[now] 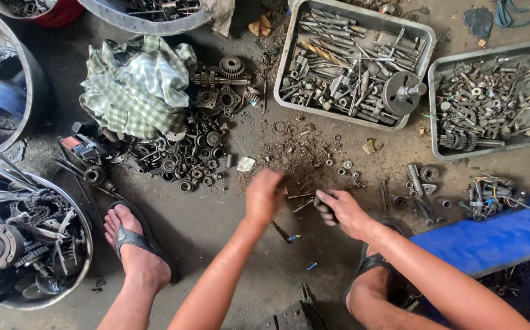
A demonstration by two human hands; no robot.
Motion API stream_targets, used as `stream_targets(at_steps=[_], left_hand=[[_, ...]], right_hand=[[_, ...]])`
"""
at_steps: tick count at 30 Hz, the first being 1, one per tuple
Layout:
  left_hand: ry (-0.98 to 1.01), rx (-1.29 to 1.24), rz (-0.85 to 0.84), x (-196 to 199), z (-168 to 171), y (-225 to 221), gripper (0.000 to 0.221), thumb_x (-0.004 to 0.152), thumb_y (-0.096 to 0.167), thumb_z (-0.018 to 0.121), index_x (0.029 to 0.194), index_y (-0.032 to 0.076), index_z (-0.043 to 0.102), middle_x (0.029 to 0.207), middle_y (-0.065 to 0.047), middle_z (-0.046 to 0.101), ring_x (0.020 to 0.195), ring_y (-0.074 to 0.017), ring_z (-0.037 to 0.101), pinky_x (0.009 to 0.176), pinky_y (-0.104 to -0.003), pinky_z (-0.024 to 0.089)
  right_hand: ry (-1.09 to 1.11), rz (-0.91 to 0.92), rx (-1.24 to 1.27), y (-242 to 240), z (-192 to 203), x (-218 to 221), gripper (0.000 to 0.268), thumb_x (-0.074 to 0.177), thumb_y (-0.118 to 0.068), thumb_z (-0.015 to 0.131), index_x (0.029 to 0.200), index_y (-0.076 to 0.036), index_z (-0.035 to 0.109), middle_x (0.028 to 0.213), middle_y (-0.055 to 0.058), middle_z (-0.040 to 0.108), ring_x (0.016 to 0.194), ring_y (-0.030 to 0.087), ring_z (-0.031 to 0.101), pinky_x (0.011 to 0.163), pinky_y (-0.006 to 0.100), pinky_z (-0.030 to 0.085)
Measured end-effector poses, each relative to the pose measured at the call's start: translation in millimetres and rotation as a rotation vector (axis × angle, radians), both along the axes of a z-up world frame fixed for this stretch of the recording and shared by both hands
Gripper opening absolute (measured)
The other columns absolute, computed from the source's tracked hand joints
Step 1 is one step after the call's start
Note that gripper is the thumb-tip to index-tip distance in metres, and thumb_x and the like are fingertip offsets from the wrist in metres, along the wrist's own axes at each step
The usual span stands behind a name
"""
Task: Sorting various motorcycle engine components, bolts, and screws into specific trays and containers.
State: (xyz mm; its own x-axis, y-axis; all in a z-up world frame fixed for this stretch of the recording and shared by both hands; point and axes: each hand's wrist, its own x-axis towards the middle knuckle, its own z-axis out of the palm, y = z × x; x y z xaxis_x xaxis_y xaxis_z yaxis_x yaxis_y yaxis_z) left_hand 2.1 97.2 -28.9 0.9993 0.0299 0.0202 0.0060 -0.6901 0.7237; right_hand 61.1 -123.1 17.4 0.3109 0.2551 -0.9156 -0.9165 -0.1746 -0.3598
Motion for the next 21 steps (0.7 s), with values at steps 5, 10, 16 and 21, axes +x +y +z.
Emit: stream_targets(at_steps=[5, 10, 16, 21], left_hand=[[0.163, 0.331, 0.300, 30, -14, 34, 0.032, 0.084, 0.031, 0.080, 0.114, 0.023, 0.070, 0.108, -0.010, 0.067, 0.099, -0.0321, 0.070, 0.080, -0.042, 0.059], [0.266, 0.318, 0.301, 35, -16, 29, 0.032, 0.084, 0.032, 0.080, 0.113, 0.023, 0.070, 0.114, -0.011, 0.066, 0.107, -0.0315, 0.068, 0.084, -0.043, 0.059], [0.172, 0.149, 0.312, 27, -27, 18, 0.027, 0.087, 0.022, 0.075, 0.112, 0.019, 0.065, 0.099, -0.010, 0.061, 0.097, -0.0336, 0.066, 0.080, -0.045, 0.058], [0.104, 0.002, 0.266, 43, -22, 4, 0.026, 0.091, 0.018, 0.071, 0.117, 0.019, 0.068, 0.105, -0.011, 0.059, 0.098, -0.0354, 0.067, 0.079, -0.044, 0.059]], right_hand=[[-0.044, 0.117, 0.014, -17, 0, 1, 0.034, 0.108, -0.029, 0.057, 0.110, 0.005, 0.063, 0.061, -0.003, 0.033, 0.048, 0.011, 0.032, 0.043, 0.030, 0.031], [-0.230, 0.027, 0.013, -16, -3, -3, 0.020, 0.100, -0.008, 0.062, 0.106, 0.011, 0.068, 0.080, 0.023, 0.068, 0.065, 0.027, 0.067, 0.054, 0.036, 0.055], [-0.224, -0.001, 0.025, -31, -18, -7, 0.022, 0.096, -0.003, 0.066, 0.112, 0.013, 0.069, 0.089, 0.029, 0.074, 0.072, 0.033, 0.074, 0.060, 0.042, 0.062], [-0.213, 0.030, 0.033, -43, -28, -9, 0.025, 0.099, -0.006, 0.066, 0.116, 0.013, 0.068, 0.091, 0.029, 0.073, 0.073, 0.033, 0.074, 0.058, 0.043, 0.062]])
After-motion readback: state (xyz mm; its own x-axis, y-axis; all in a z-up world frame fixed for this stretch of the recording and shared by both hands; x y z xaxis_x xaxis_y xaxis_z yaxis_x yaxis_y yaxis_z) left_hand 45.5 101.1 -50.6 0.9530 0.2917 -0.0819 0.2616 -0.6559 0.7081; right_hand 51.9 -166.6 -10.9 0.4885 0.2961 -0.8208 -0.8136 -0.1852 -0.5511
